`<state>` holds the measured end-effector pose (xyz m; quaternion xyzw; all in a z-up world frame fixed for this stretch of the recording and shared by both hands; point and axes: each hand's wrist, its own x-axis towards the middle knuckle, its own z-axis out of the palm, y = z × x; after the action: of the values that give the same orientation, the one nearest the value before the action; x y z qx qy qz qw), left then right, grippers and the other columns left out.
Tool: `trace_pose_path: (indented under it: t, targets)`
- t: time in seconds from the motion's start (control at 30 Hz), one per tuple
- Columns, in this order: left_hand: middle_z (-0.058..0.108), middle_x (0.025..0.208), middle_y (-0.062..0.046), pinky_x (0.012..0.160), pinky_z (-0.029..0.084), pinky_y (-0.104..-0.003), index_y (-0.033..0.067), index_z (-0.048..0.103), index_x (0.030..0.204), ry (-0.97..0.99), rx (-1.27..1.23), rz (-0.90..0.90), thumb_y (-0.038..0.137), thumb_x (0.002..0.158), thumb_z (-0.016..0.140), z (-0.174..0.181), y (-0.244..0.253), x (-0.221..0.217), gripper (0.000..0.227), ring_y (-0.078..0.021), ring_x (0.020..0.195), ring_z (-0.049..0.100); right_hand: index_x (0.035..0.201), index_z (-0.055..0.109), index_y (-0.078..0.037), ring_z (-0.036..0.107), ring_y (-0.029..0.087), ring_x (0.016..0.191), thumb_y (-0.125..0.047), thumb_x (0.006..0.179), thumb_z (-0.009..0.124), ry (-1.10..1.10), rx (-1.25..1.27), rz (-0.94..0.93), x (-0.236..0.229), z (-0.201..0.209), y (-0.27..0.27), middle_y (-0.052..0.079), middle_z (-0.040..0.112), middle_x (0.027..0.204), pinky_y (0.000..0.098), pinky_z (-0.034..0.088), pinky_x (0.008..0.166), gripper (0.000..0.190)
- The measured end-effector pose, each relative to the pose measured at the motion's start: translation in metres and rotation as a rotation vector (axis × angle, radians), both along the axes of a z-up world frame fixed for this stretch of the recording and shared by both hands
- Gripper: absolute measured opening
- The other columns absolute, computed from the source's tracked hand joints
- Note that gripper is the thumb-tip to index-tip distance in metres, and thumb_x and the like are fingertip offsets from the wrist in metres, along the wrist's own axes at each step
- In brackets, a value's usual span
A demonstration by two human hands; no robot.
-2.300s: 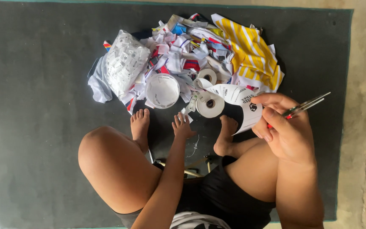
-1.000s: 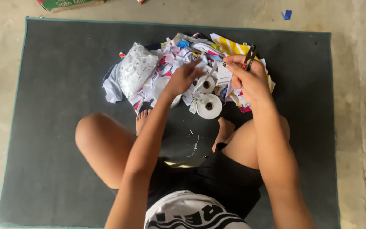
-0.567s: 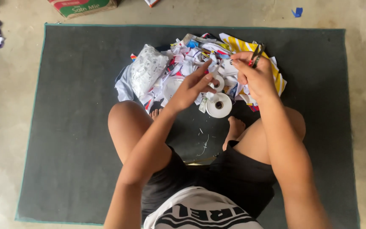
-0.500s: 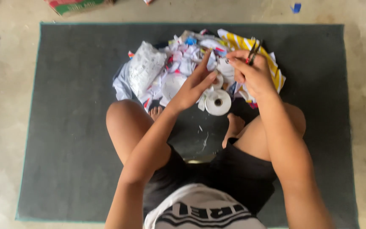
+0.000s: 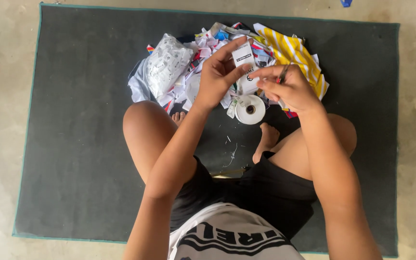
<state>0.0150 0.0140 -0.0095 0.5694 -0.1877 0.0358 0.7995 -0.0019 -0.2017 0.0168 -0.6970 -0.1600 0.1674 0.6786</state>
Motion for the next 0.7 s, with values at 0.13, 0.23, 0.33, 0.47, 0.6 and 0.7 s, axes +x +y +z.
trace_pose_path:
  t: [0.13, 0.23, 0.33, 0.47, 0.6, 0.7]
  targets:
    - [0.068, 0.130, -0.004, 0.065, 0.041, -0.019, 0.0102, 0.060, 0.141, -0.016, -0.100, -0.026, -0.005, 0.097, 0.075, 0.000, 0.004, -0.001, 0.048, -0.0043, 0.076, 0.043, 0.120, 0.071, 0.000, 0.040, 0.005, 0.046, -0.008, 0.102, 0.065, -0.043, -0.100, -0.052, -0.005, 0.012, -0.004, -0.003, 0.047, 0.056, 0.0199, 0.039, 0.051, 0.020]
    - [0.067, 0.138, -0.008, 0.070, 0.047, -0.021, 0.0089, 0.057, 0.144, -0.026, -0.109, -0.058, -0.003, 0.099, 0.074, 0.008, 0.009, -0.005, 0.050, -0.0054, 0.083, 0.049, 0.112, 0.069, -0.001, 0.046, 0.006, 0.048, -0.009, 0.106, 0.065, -0.065, -0.096, -0.144, 0.001, -0.001, -0.016, 0.002, 0.059, 0.068, 0.0203, 0.040, 0.051, 0.011]
    - [0.064, 0.143, -0.009, 0.071, 0.046, -0.022, 0.0077, 0.055, 0.147, -0.057, -0.110, -0.089, -0.003, 0.102, 0.072, 0.023, 0.012, -0.011, 0.049, -0.0054, 0.085, 0.048, 0.104, 0.066, -0.001, 0.047, 0.007, 0.051, -0.014, 0.108, 0.066, -0.044, -0.057, -0.273, 0.009, -0.016, -0.024, 0.009, 0.069, 0.080, 0.0210, 0.039, 0.052, 0.014]
    - [0.064, 0.144, -0.007, 0.071, 0.046, -0.022, 0.0085, 0.055, 0.147, -0.078, -0.127, -0.129, -0.004, 0.104, 0.070, 0.040, 0.013, -0.020, 0.048, -0.0056, 0.081, 0.046, 0.093, 0.063, -0.006, 0.044, 0.005, 0.053, -0.018, 0.104, 0.073, 0.029, 0.008, -0.379, 0.011, -0.019, -0.028, 0.007, 0.064, 0.079, 0.0198, 0.032, 0.048, 0.020]
    - [0.071, 0.121, -0.001, 0.058, 0.042, -0.020, 0.0174, 0.053, 0.149, -0.080, -0.023, -0.182, -0.002, 0.103, 0.072, 0.031, 0.009, -0.015, 0.054, -0.0064, 0.067, 0.045, 0.091, 0.058, -0.011, 0.042, 0.005, 0.053, -0.019, 0.103, 0.078, 0.006, -0.086, -0.448, 0.008, -0.017, -0.026, 0.002, 0.062, 0.072, 0.0229, 0.033, 0.049, 0.025]
    - [0.055, 0.155, 0.002, 0.059, 0.044, -0.018, 0.0180, 0.052, 0.151, -0.065, 0.044, -0.203, -0.004, 0.101, 0.074, 0.026, 0.005, -0.014, 0.058, -0.0033, 0.067, 0.045, 0.085, 0.058, -0.015, 0.057, 0.005, 0.074, -0.032, 0.100, 0.081, -0.138, -0.528, -0.530, 0.002, -0.001, -0.019, -0.007, 0.058, 0.075, 0.0256, 0.044, 0.072, 0.033]
